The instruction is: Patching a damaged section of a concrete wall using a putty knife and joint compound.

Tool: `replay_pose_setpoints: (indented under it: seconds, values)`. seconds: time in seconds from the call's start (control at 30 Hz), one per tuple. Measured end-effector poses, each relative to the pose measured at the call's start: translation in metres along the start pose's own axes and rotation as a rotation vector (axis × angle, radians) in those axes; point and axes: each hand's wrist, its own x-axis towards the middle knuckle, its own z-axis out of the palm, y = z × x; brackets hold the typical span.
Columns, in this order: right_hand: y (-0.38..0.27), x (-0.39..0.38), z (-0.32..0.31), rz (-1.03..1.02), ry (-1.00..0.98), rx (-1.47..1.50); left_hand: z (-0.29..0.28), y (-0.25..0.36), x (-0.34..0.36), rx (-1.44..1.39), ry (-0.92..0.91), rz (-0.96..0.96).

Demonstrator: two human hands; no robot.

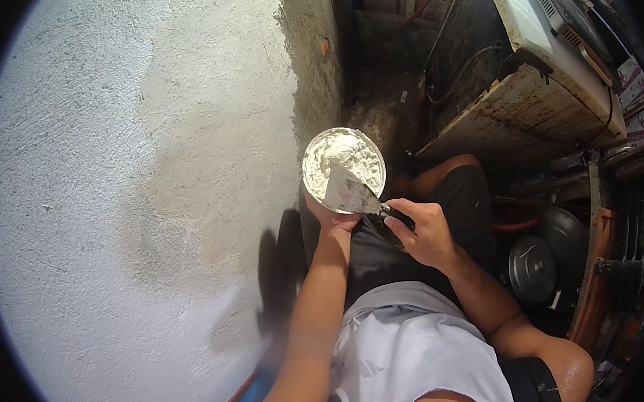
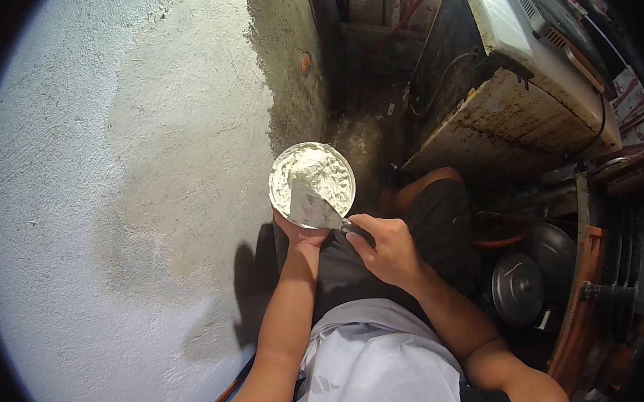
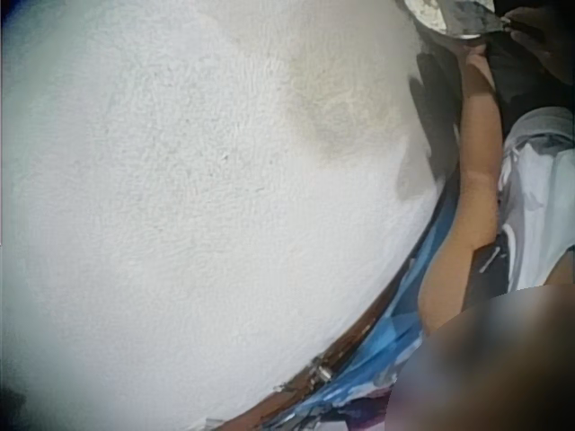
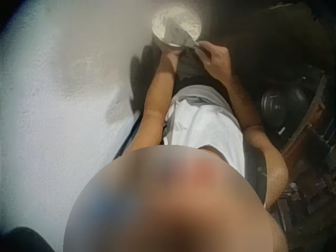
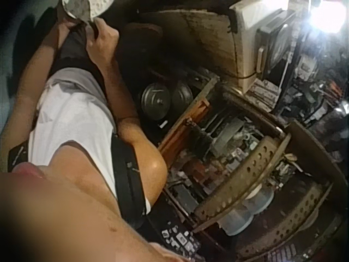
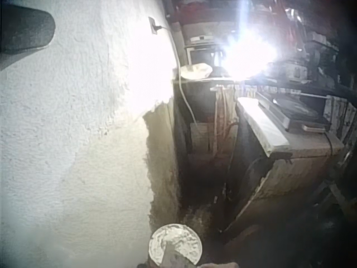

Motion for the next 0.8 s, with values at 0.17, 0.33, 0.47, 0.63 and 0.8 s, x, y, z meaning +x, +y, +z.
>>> replay_pose_setpoints:
  seconds: [0.17,0.33,0.47,0.63,0.8]
  values:
    - [-0.007,0.003,-0.004,0.065,-0.001,0.001,-0.007,0.002,0.003,0.014,-0.05,-0.001]
    - [-0.01,0.001,-0.002,0.031,0.046,0.039,-0.006,-0.002,-0.003,-0.017,-0.049,0.041]
    - [-0.009,0.0,0.009,0.042,0.048,0.049,-0.004,0.002,-0.008,-0.021,0.01,0.014]
    - [-0.025,0.009,0.024,0.023,0.044,0.04,-0.006,0.024,-0.007,-0.02,-0.008,0.006]
    - [-0.037,0.011,0.04,-0.011,0.063,0.074,-0.011,0.04,-0.013,-0.023,-0.047,0.035]
